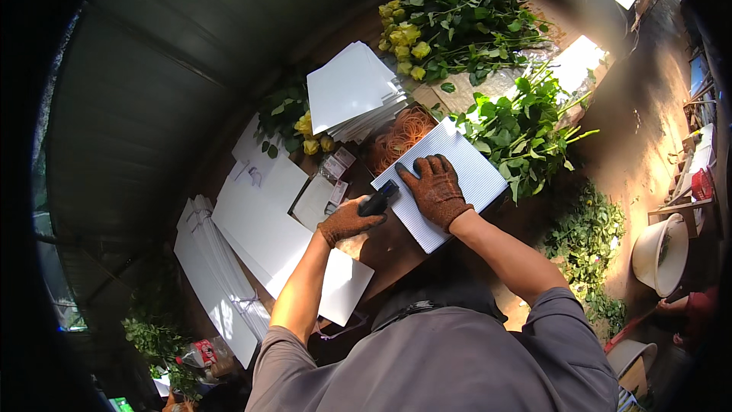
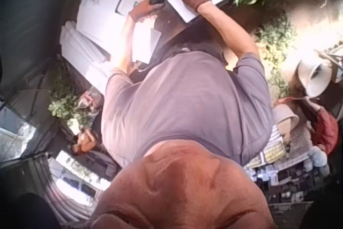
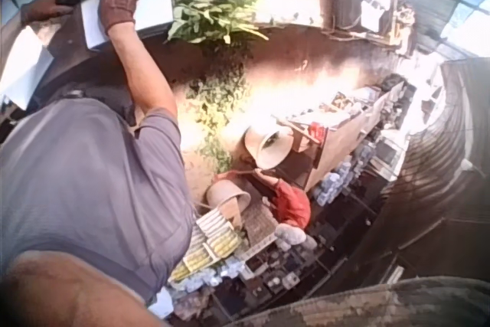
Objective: The person wraps bunches of yellow roses in white paper and secures them with a stapler. The person repeatedly picks up roses, places them on paper, folds the paper around the stems, and staples the bundle before moving to the next bunch.
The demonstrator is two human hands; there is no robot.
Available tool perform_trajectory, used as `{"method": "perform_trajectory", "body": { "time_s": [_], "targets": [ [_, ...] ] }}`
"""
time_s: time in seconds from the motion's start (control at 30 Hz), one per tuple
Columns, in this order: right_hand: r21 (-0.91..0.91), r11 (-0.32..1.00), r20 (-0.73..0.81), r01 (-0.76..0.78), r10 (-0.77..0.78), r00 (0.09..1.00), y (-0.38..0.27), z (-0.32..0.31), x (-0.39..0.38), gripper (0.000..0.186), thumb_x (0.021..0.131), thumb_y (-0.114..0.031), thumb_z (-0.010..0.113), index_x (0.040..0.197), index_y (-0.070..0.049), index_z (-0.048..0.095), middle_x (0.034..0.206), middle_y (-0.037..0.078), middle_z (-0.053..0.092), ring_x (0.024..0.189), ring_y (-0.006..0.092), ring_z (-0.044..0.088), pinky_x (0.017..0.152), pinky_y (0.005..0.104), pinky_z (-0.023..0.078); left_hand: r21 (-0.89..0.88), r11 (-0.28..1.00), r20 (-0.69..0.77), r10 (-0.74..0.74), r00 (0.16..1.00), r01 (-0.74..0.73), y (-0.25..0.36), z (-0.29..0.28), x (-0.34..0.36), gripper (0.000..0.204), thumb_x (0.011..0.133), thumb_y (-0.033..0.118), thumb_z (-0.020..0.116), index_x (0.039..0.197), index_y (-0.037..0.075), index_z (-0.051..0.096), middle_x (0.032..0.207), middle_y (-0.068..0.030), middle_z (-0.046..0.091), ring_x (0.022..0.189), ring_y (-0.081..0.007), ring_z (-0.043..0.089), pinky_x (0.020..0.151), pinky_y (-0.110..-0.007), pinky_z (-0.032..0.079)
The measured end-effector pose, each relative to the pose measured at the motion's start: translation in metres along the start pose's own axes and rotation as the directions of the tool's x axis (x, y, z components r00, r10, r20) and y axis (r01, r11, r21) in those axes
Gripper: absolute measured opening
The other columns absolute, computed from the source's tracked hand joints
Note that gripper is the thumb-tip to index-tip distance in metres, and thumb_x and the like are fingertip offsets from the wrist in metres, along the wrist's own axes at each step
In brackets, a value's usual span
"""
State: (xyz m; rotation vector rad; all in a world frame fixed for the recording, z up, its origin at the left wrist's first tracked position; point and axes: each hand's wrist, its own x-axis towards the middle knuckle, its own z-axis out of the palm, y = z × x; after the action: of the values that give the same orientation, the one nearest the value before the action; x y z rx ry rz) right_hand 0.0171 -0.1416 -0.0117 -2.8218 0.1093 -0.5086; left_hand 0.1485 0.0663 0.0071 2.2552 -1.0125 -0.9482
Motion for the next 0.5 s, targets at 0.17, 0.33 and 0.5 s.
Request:
{"method": "perform_trajectory", "body": {
  "time_s": [0.17,0.33,0.5],
  "targets": [
    [0.017,0.999,0.049,-0.032,0.031,0.998,-0.006,0.0,0.001,0.04,0.09,-0.015,0.05,0.128,-0.017,0.062,0.118,0.013,0.056,0.116,0.0316,0.05,0.108,0.0485,0.033,0.249,0.963,0.028,-0.117,0.993,0.106,0.005,-0.003,0.001,0.046,0.082,0.048,0.067,0.096,0.005,0.067,0.092,-0.0176,0.071,0.091,-0.0388,0.066,0.082,-0.045,0.052],
    [-0.089,0.991,-0.094,-0.102,0.094,0.991,-0.017,-0.005,-0.003,0.033,0.09,-0.015,0.055,0.121,-0.013,0.063,0.114,0.011,0.06,0.112,0.0301,0.055,0.106,0.0468,0.037,0.241,0.97,0.109,-0.046,0.993,0.018,0.014,-0.021,0.002,0.045,0.083,0.044,0.069,0.107,0.006,0.067,0.086,-0.0154,0.07,0.083,-0.0291,0.069,0.078,-0.039,0.053],
    [0.837,0.421,0.257,-0.35,0.262,0.93,-0.12,-0.028,-0.073,0.047,0.091,-0.022,0.068,0.132,-0.004,0.055,0.112,0.018,0.069,0.094,0.0315,0.071,0.083,0.0371,0.055,-0.095,0.994,0.032,0.066,0.997,-0.063,-0.043,-0.006,-0.043,0.059,0.081,0.042,0.068,0.127,0.007,0.057,0.103,-0.0188,0.069,0.098,-0.0362,0.066,0.087,-0.043,0.051]
  ]
}}
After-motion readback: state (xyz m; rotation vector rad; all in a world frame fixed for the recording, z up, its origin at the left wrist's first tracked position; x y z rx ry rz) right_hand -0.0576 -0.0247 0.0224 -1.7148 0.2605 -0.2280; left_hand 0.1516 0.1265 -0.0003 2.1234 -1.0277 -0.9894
